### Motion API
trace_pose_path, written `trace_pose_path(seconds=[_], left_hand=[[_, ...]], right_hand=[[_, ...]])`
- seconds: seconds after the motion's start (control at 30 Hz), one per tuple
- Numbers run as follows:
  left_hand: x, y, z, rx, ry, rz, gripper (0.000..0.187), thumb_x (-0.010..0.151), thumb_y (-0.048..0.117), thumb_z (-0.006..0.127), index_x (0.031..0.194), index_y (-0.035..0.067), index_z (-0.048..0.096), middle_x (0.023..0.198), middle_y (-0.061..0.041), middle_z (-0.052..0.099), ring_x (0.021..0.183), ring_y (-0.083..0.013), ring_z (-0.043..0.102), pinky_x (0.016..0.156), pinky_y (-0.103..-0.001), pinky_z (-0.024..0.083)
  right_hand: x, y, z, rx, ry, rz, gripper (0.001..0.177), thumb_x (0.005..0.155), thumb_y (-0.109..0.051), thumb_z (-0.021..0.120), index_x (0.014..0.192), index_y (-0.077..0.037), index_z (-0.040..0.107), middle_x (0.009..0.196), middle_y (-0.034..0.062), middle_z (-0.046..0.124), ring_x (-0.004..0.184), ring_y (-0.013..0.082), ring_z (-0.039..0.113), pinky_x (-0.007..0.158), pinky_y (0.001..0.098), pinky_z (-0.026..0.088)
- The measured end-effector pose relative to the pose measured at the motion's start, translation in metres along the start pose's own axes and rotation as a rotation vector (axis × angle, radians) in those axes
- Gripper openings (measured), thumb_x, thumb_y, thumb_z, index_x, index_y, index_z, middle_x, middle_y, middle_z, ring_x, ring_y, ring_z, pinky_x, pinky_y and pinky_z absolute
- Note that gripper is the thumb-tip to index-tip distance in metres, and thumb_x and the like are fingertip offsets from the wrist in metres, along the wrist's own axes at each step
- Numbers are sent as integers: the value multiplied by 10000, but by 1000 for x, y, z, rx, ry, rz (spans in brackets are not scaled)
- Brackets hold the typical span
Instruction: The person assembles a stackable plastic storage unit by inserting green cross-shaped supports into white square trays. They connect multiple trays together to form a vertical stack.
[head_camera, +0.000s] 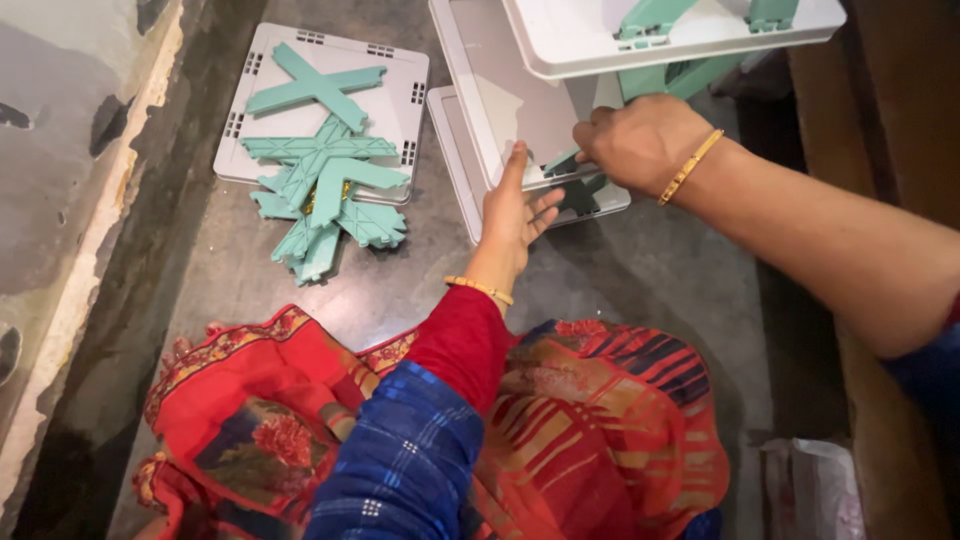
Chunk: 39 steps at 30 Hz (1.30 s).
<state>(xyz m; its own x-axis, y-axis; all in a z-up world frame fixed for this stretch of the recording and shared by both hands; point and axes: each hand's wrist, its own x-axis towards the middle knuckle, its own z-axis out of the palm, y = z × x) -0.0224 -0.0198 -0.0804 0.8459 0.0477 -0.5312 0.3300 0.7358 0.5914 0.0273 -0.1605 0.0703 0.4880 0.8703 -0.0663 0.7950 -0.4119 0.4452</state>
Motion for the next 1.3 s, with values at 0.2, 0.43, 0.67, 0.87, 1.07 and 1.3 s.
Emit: trace_pose_path(seconds=[0.2,0.43,0.67,0.87,1.07,1.3], left_hand=[[1,-3,2,35,8,36,619,838,574,656,1219,87,665,1056,-79,663,763,-136,704,651,-292,556],[-3,1,4,78,71,46,507,844,498,693,1001,18,732,765,-52,689,551,-125,657,494,-270,517],[0,2,10,39,131,129,457,822,449,734,893,-3,736,631,-29,535,418,-129,492,381,-277,430],[2,1,10,82,172,94,498,819,451,730,804,-46,707,539,-24,555,387,-137,494,381,-285,436],[-1,-7,4,36,95,131,552,865,476,743,933,-67,672,627,-19,480,429,-138,489,426,-293,451],[2,-18,-2,118,-99,116,687,838,579,699,1236,20,675,1053,-52,641,774,-146,679,639,-271,552]], right_hand=[[1,1,7,-45,6,-44,181,929,-258,654,942,-79,672,863,103,692,659,281,714,575,391,569],[4,2,7,-80,21,-101,168,921,-232,650,951,-67,658,867,101,682,625,264,703,549,369,567],[11,1,9,-84,-67,-104,174,891,-193,632,967,-37,656,859,123,675,611,276,705,531,385,577],[12,0,11,-102,-111,-95,142,883,-158,622,969,-50,653,867,124,678,643,280,712,550,388,583],[5,-5,5,-18,-53,-15,134,917,-189,624,945,-59,639,885,129,685,652,308,711,548,417,577],[3,-6,4,23,-33,5,191,896,-226,647,952,-43,643,886,153,703,694,328,723,588,437,581]])
